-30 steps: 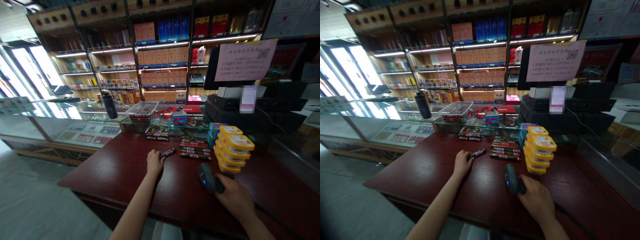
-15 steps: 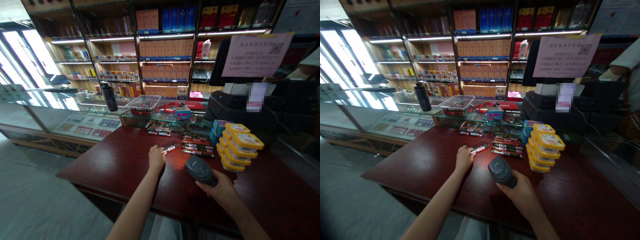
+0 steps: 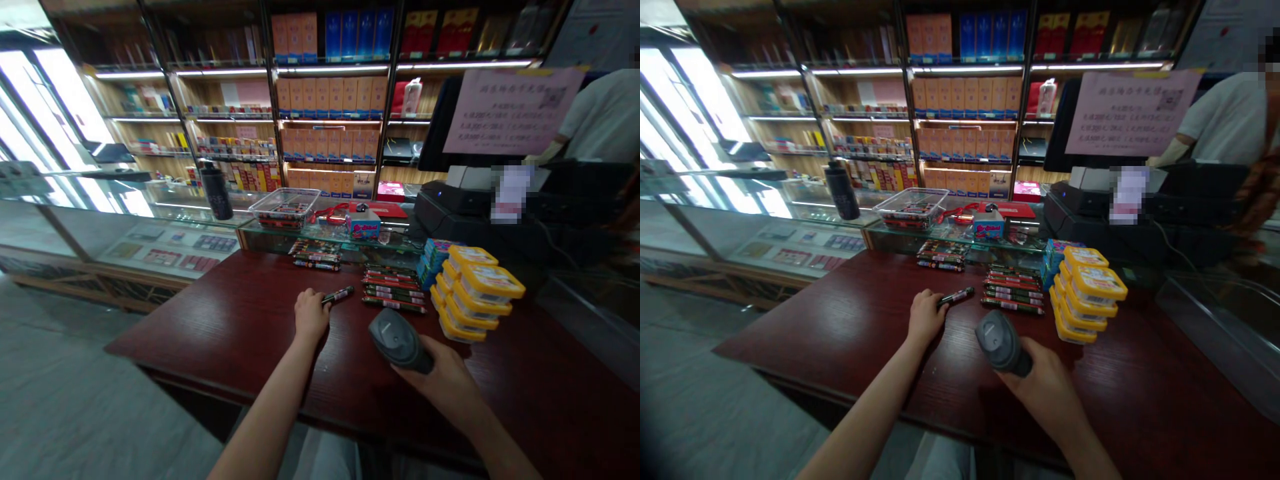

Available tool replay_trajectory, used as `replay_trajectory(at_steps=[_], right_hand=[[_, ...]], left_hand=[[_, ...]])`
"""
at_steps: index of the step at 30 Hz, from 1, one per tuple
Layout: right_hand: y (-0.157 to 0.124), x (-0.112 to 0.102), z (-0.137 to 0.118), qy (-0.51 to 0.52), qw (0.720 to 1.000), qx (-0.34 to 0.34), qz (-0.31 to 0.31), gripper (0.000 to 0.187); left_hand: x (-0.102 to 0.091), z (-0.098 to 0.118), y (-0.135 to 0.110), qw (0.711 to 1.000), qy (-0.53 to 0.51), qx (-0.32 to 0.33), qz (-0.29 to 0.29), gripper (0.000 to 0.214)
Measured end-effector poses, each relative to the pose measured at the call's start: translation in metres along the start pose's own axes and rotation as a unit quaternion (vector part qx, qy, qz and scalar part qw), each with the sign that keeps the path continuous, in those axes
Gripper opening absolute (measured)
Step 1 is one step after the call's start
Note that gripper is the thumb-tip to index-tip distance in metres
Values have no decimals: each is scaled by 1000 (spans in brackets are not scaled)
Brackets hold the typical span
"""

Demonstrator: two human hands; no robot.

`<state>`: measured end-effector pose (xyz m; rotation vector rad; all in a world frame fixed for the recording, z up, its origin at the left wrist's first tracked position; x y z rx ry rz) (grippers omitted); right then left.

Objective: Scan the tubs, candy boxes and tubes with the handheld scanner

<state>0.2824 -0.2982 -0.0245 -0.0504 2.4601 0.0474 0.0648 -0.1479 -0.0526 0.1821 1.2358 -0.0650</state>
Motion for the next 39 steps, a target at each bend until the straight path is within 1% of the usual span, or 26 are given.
replay_trajectory(at_steps=[2,4,5,7,9,11,13,15,17,19,21,23,25,26,29,32,34,36,39], right_hand=[[-2,-6,9,-122,992,16,-5,23],[-3,-11,22,-239,971,27,0,22],[-4,-13,30,-283,959,20,8,23],[-5,-14,43,-343,939,-8,38,26],[-5,-13,54,-369,927,-32,62,28],[-5,-11,60,-377,922,-37,76,28],[-5,-11,62,-374,922,-35,89,28],[-6,-12,62,-366,924,-38,106,29],[-7,-14,62,-354,926,-45,124,30],[-8,-17,62,-340,929,-45,136,30],[-9,-19,64,-325,934,-35,143,30],[-10,-20,65,-319,936,-30,146,30],[-11,-20,66,-321,935,-34,149,30],[-11,-20,66,-323,933,-38,151,30],[-11,-21,67,-325,931,-42,158,30],[-11,-21,66,-322,933,-35,156,28],[-10,-22,66,-321,935,-20,151,28],[-10,-22,66,-321,935,-7,148,29],[-11,-21,66,-322,936,-5,145,29]], left_hand=[[-1,0,0,1000,-4,5,4,21],[-1,0,1,1000,-6,12,7,21],[-1,0,2,1000,-8,15,7,20],[-1,-1,3,1000,-15,21,6,17],[-3,-2,5,999,-29,29,14,16],[-5,-2,5,997,-51,53,32,19],[-9,1,4,992,-71,95,43,22],[-10,10,2,986,-78,147,28,23],[-9,26,0,978,-64,199,-11,22],[-4,48,0,969,-44,239,-47,22],[3,71,2,963,-30,259,-69,23],[11,89,6,960,-24,268,-82,23],[18,98,11,961,-20,265,-81,23],[20,98,13,964,-22,254,-75,23],[25,88,17,980,-54,186,-43,25],[27,76,17,984,-108,142,-20,21],[29,75,17,982,-129,135,-12,21],[31,78,18,981,-136,136,-7,22],[34,84,18,980,-139,141,-12,25]])
Point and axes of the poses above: each hand's wrist, its own y-axis towards the middle knuckle, its own x-axis out of the palm, z = x × y, the point moved 2 cm from there along y, towards the middle knuckle, and after that the axes turned 15 degrees about -z, right-handed, at the moved point
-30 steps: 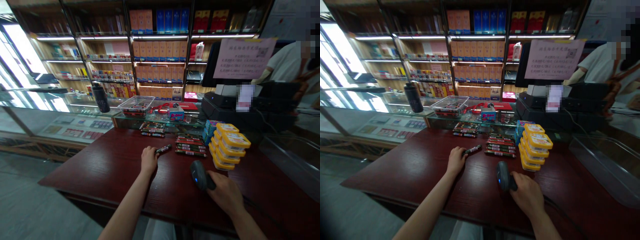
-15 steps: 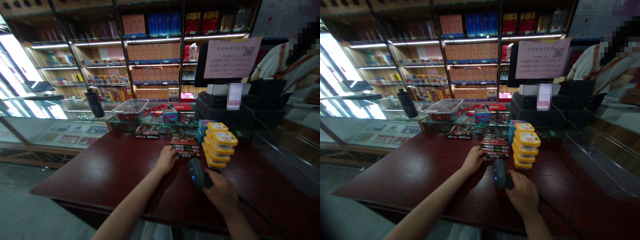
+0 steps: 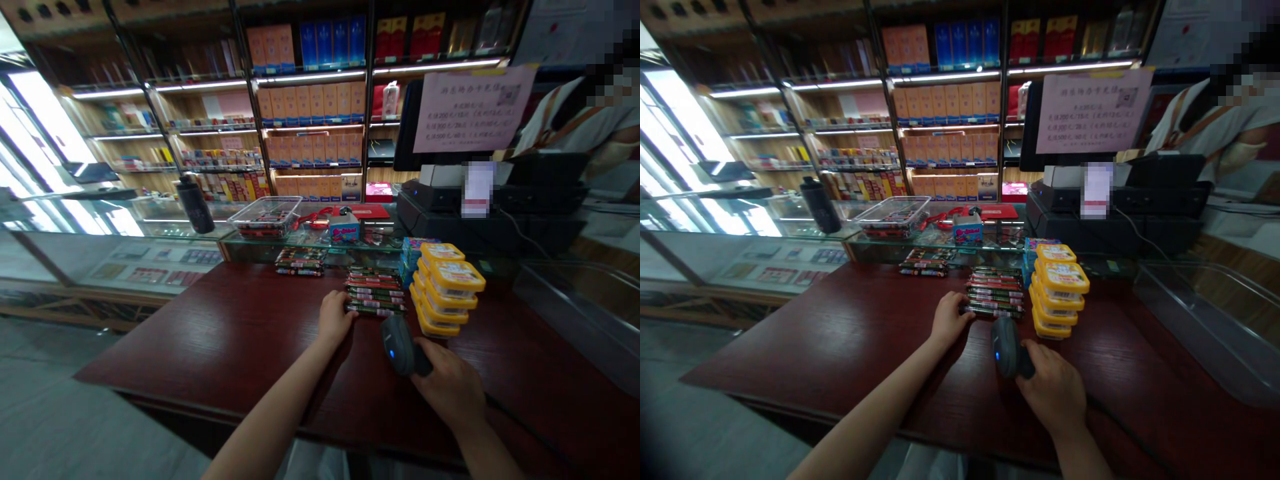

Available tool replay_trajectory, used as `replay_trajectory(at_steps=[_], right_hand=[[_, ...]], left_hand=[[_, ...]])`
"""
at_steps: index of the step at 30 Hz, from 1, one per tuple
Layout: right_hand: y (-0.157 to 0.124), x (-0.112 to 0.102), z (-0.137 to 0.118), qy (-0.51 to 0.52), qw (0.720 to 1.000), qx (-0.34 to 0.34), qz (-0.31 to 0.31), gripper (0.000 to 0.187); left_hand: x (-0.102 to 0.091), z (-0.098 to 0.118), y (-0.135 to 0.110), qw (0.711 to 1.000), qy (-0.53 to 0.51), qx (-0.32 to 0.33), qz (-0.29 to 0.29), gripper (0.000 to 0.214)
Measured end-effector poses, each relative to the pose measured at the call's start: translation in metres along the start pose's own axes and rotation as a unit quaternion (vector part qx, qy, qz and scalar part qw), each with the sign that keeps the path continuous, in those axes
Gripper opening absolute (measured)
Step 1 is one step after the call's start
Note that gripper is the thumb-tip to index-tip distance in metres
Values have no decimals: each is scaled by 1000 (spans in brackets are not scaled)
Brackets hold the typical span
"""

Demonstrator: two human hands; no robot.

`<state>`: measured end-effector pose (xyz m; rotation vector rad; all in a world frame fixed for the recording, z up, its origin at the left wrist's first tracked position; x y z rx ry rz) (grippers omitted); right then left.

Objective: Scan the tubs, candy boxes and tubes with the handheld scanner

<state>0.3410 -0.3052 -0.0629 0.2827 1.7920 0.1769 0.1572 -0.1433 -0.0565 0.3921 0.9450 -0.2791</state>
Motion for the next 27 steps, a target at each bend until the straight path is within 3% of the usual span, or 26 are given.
replay_trajectory(at_steps=[4,8,13,18,27], right_hand=[[-2,2,2,-7,1000,-10,3,28],[-3,3,2,-13,1000,-2,-1,30],[-3,5,3,-15,1000,10,-9,29],[-1,15,11,-10,999,8,-30,29],[0,22,21,27,995,48,-82,34]], left_hand=[[-4,-6,-1,1000,-17,16,-9,29],[-27,-32,3,999,-1,36,3,28],[-67,-83,25,994,76,-60,57,17],[-98,-117,48,975,170,-124,74,23],[-109,-147,79,968,224,-109,19,38]])
Point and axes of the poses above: each hand's wrist, its own y-axis towards the middle knuckle, its own x-axis out of the palm, z = x × y, the point moved 2 cm from there along y, towards the middle knuckle, and after that the axes turned 15 degrees about -z, right-handed, at the moved point
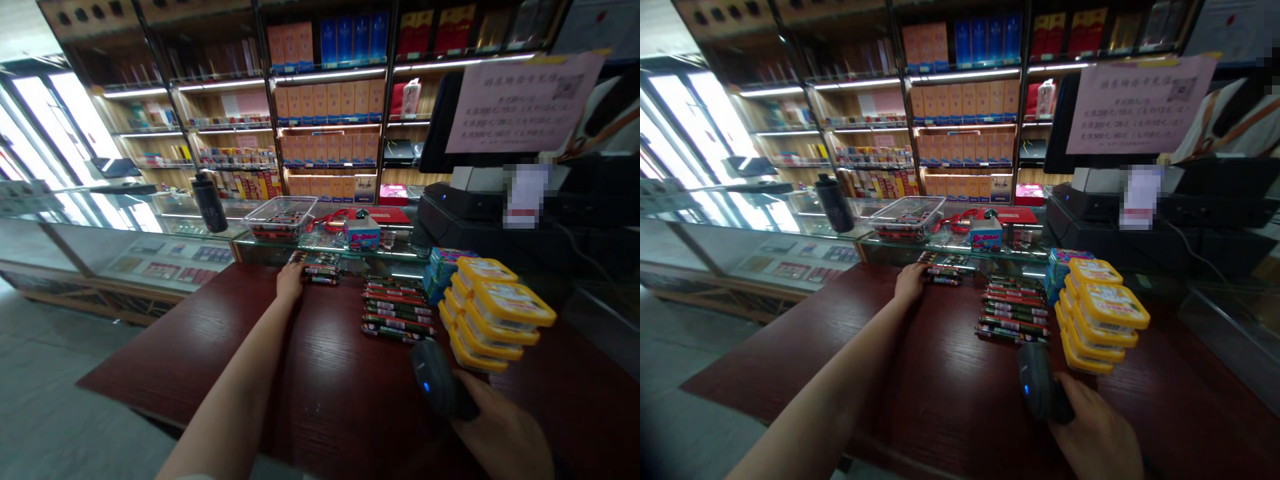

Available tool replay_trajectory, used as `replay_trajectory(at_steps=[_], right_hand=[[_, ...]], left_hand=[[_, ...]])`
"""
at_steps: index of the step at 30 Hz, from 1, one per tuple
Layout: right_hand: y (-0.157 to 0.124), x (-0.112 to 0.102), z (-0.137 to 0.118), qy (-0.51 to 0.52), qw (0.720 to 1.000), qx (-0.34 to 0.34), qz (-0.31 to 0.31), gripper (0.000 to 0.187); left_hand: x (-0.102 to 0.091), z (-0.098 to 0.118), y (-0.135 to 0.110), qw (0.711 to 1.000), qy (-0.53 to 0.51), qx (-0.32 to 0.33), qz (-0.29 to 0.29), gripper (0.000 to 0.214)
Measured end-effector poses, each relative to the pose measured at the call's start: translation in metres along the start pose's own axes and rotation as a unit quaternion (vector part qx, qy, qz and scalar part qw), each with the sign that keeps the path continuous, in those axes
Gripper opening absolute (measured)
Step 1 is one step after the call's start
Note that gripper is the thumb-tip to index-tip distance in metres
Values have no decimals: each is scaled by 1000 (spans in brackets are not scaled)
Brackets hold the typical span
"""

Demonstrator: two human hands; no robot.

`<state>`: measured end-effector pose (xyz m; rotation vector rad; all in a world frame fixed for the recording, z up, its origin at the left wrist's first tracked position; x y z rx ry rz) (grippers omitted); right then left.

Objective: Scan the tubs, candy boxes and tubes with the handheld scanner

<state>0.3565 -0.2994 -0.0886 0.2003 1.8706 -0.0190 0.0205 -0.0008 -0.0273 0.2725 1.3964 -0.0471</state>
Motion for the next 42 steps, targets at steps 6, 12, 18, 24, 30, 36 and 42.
replay_trajectory(at_steps=[6,12,18,24,30,36,42], right_hand=[[0,-6,-10,3,1000,15,23,30],[-1,-10,-17,-8,998,1,55,29],[0,-12,-16,-30,997,-36,69,24],[-3,-14,-20,-60,992,-57,94,26],[-7,-16,-24,-41,993,-63,94,29],[-7,-34,-43,106,994,-8,11,29],[-7,-36,-78,366,927,-63,-53,36]], left_hand=[[-2,-2,6,999,43,-23,19,29],[-19,6,-12,999,25,-23,32,26],[-20,35,-60,995,-99,25,11,21],[6,67,-121,971,-229,68,-3,12],[21,80,-143,973,-212,90,9,19],[19,77,-144,978,-205,32,14,14],[19,76,-144,979,-205,-3,3,12]])
Point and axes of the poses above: each hand's wrist, its own y-axis towards the middle knuckle, its own x-axis out of the palm, z = x × y, the point moved 2 cm from there along y, towards the middle knuckle, and after that the axes turned 15 degrees about -z, right-handed, at the moved point
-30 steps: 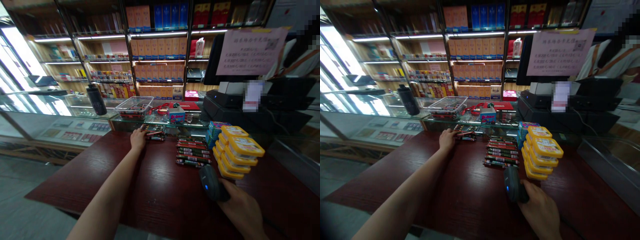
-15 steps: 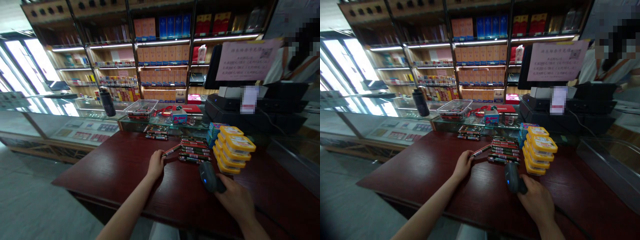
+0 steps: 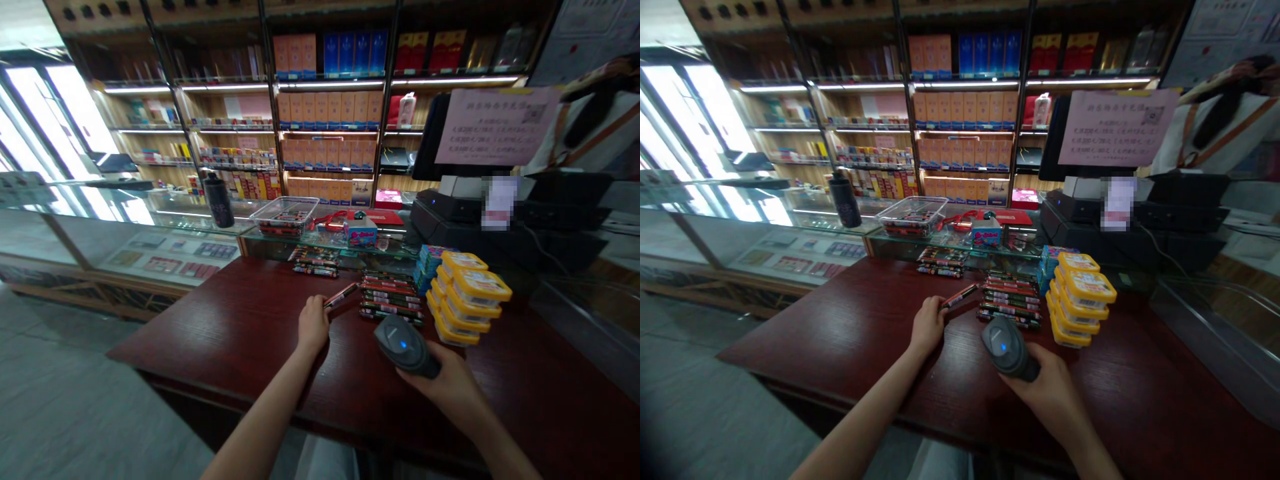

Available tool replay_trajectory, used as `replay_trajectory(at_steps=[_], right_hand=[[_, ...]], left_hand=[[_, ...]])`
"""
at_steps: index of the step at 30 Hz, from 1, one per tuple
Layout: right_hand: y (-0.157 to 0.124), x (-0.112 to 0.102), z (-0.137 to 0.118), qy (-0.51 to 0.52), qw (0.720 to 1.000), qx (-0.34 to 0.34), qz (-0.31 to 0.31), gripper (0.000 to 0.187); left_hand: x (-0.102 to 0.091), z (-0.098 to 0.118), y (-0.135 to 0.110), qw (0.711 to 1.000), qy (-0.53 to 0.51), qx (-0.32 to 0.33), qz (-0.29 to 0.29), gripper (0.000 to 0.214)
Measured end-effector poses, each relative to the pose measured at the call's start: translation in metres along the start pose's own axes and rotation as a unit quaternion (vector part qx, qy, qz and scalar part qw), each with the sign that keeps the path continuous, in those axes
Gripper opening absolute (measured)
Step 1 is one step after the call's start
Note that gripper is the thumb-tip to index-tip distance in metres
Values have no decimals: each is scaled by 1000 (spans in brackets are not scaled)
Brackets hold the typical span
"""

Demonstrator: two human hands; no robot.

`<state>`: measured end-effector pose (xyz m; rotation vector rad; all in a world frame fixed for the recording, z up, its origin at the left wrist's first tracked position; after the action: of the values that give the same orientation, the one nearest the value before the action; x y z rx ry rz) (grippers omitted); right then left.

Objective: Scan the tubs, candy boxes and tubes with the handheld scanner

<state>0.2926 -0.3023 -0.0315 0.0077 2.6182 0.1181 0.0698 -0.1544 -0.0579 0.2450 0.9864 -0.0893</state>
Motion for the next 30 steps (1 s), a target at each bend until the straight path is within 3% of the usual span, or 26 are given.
replay_trajectory(at_steps=[12,17,21,23,26,30], right_hand=[[-1,12,-10,42,998,-21,-43,39],[-6,-2,-7,-86,996,-9,-28,31],[-12,-22,17,-308,948,45,61,28],[-14,-28,31,-373,921,32,108,28],[-14,-29,48,-427,892,25,146,28],[-13,-26,55,-443,882,-6,162,28]], left_hand=[[0,2,0,1000,-7,7,2,9],[-2,1,0,999,-32,31,3,12],[-4,4,-1,988,-88,125,-1,16],[-6,8,-2,977,-102,186,-23,17],[-7,15,-6,967,-80,229,-77,18],[-7,23,-9,961,-11,245,-129,19]])
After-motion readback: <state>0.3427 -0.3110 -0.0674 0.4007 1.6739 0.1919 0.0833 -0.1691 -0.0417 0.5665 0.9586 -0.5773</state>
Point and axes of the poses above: each hand's wrist, its own y-axis towards the middle knuckle, its own x-axis out of the palm, z = x × y, the point moved 2 cm from there along y, towards the middle knuckle, and after that the axes turned 15 degrees about -z, right-handed, at the moved point
